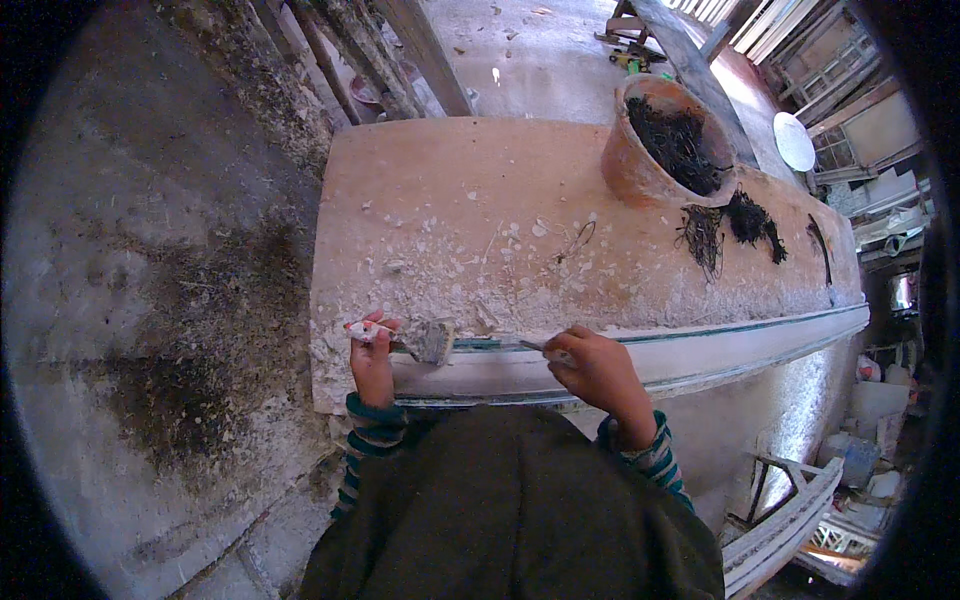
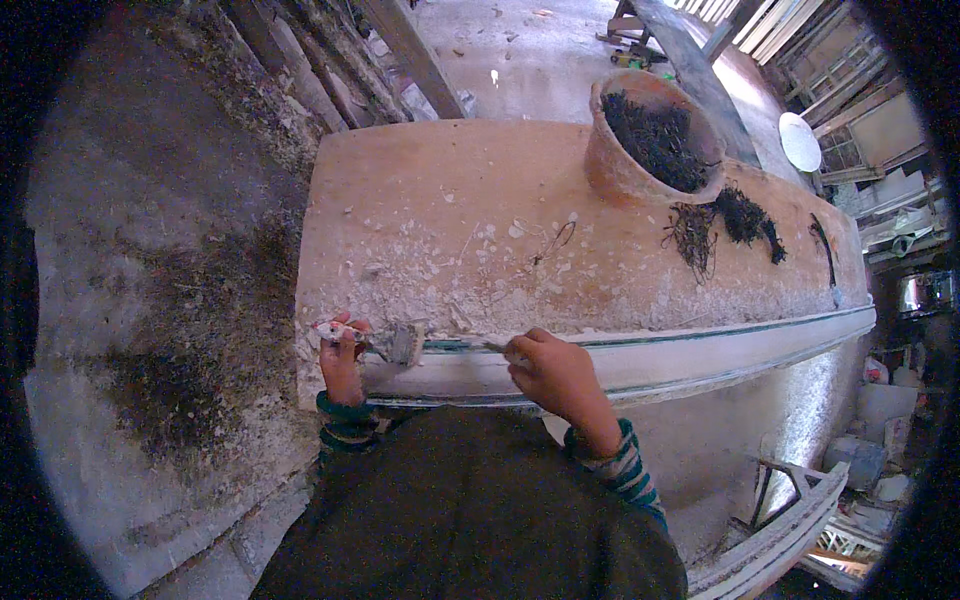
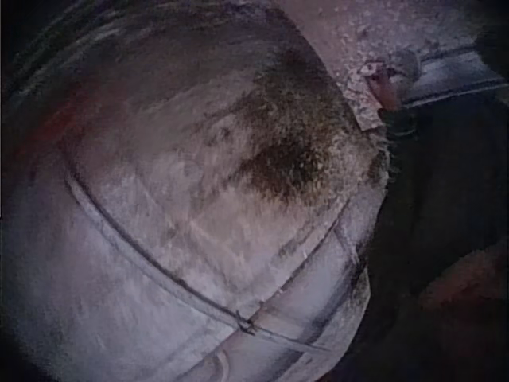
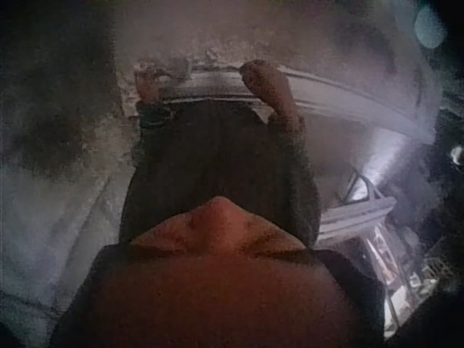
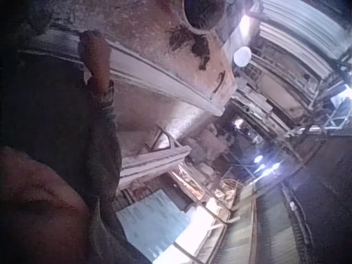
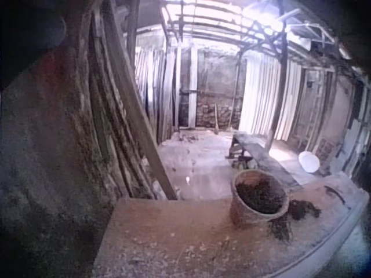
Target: The person uses a metal scraper to remove hardened residue from the edge of a large wooden boat hull. They repeatedly scrape along the seam and wipe the tool with a cloth, working along the length of the hull in a workshop environment.
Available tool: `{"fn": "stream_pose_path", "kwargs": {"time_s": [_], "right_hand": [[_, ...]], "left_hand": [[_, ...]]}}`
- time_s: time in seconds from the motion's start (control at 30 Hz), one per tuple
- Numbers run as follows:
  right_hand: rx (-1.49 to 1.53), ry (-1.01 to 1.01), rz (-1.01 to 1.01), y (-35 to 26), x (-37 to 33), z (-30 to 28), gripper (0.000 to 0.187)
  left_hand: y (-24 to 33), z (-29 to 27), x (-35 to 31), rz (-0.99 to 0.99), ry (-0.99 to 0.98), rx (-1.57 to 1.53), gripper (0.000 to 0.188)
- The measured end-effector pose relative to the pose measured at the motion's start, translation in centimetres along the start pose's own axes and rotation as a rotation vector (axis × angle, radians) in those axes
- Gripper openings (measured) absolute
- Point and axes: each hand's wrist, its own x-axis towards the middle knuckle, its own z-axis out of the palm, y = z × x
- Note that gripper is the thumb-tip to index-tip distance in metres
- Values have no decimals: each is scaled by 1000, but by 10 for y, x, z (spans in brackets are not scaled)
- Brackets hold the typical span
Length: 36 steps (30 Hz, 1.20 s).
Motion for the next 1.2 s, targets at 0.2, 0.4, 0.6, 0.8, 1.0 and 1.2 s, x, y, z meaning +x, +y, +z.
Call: {"fn": "stream_pose_path", "kwargs": {"time_s": [0.2,0.4,0.6,0.8,1.0,1.2], "right_hand": [[-129,-238,-145,-13,37,22,20],[-142,-243,-177,25,22,12,22],[-122,-239,-17,69,-2,-10,24],[-71,-159,-19,59,-7,-6,34],[-288,-228,14,5,-7,5,40],[-244,-205,181,-4,-25,32,38]], "left_hand": [[8,0,1,-24,117,-80,35],[13,0,-5,-126,251,-130,34],[-9,8,-10,-58,300,-194,37],[-24,27,-18,188,213,-74,39],[-38,25,-24,261,207,48,41],[-48,23,-27,349,161,113,45]]}}
